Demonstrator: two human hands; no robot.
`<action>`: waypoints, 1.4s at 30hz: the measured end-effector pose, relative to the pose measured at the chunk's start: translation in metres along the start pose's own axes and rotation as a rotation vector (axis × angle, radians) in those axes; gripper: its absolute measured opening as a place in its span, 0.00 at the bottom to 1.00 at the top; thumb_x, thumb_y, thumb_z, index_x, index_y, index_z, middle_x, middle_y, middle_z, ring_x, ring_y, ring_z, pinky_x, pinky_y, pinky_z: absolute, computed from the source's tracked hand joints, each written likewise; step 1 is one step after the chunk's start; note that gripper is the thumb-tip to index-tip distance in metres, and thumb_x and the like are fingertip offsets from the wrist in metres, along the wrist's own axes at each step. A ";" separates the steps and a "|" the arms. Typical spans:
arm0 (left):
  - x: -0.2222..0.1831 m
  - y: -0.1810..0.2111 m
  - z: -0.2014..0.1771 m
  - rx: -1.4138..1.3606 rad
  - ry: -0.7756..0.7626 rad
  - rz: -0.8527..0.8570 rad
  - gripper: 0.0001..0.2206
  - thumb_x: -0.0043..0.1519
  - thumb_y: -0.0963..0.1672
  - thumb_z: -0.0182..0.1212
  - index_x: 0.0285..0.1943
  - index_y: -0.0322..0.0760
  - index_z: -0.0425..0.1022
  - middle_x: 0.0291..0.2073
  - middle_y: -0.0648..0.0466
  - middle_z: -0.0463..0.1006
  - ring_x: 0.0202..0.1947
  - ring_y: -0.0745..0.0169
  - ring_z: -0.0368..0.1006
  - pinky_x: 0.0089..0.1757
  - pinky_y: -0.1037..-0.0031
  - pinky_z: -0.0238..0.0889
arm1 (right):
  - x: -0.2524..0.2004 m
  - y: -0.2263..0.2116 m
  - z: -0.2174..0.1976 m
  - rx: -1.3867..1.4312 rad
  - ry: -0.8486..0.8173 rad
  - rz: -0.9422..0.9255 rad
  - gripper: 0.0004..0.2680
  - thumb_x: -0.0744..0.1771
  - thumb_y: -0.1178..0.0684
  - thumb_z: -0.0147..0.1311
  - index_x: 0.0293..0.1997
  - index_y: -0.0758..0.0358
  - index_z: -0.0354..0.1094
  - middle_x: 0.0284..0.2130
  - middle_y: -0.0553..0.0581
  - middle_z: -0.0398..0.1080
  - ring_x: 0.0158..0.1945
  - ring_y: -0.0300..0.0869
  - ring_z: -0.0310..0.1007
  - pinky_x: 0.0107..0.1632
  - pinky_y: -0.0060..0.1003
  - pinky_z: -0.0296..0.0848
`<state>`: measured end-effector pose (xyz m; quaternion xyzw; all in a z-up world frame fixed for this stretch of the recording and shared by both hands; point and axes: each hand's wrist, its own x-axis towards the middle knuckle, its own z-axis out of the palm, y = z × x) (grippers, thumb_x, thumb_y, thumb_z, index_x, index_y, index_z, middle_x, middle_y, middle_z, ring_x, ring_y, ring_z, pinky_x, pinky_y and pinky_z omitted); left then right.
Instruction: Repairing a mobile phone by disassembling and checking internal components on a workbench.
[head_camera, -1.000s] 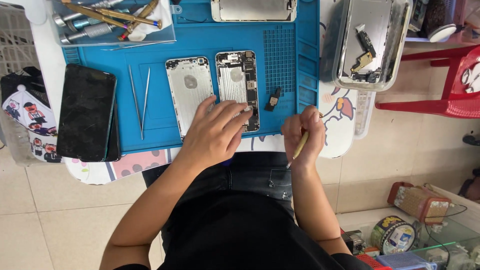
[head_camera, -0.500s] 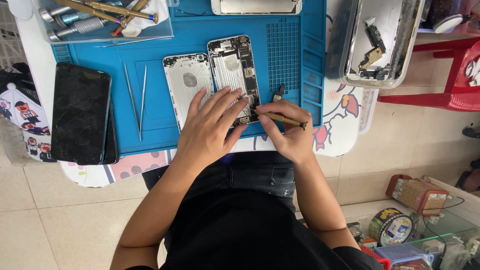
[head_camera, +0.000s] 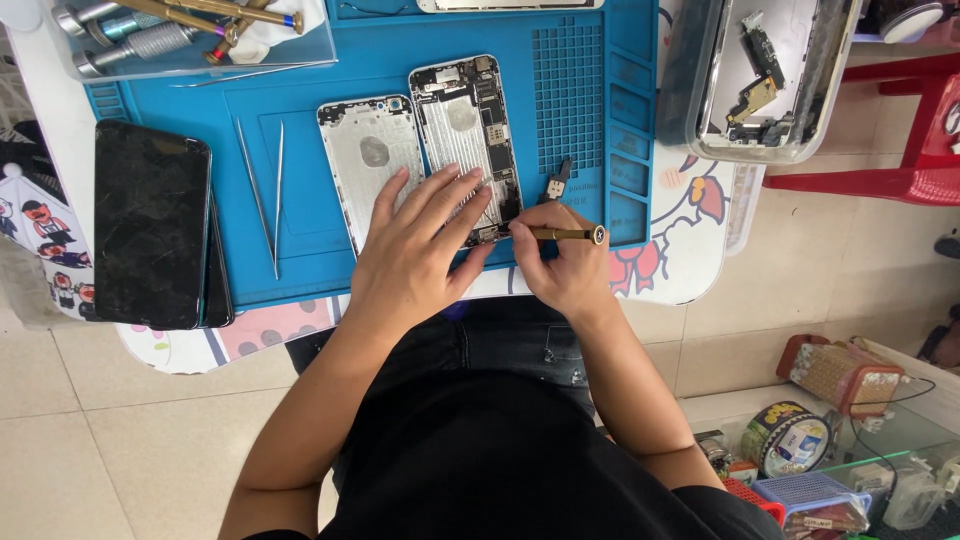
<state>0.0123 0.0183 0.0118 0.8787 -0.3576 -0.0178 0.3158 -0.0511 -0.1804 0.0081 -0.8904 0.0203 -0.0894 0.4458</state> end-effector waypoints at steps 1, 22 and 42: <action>0.000 0.000 0.001 0.001 0.001 0.001 0.23 0.61 0.49 0.70 0.64 0.37 0.76 0.66 0.52 0.72 0.68 0.55 0.65 0.67 0.47 0.48 | 0.001 -0.002 -0.001 0.000 0.001 -0.002 0.02 0.67 0.62 0.58 0.39 0.67 0.70 0.32 0.59 0.75 0.32 0.45 0.79 0.35 0.35 0.74; -0.004 -0.002 -0.001 -0.007 0.042 0.033 0.23 0.64 0.50 0.66 0.65 0.36 0.74 0.66 0.50 0.71 0.68 0.52 0.64 0.67 0.48 0.48 | 0.030 -0.068 -0.040 -0.031 -0.116 -0.215 0.13 0.66 0.55 0.67 0.49 0.66 0.64 0.36 0.55 0.75 0.39 0.45 0.79 0.40 0.37 0.77; -0.005 -0.001 -0.002 0.008 0.026 0.026 0.24 0.62 0.50 0.66 0.66 0.38 0.72 0.67 0.52 0.70 0.69 0.53 0.63 0.67 0.48 0.48 | 0.049 -0.104 -0.045 -0.661 -0.412 -0.201 0.14 0.69 0.41 0.56 0.30 0.60 0.72 0.20 0.56 0.73 0.23 0.49 0.74 0.25 0.41 0.70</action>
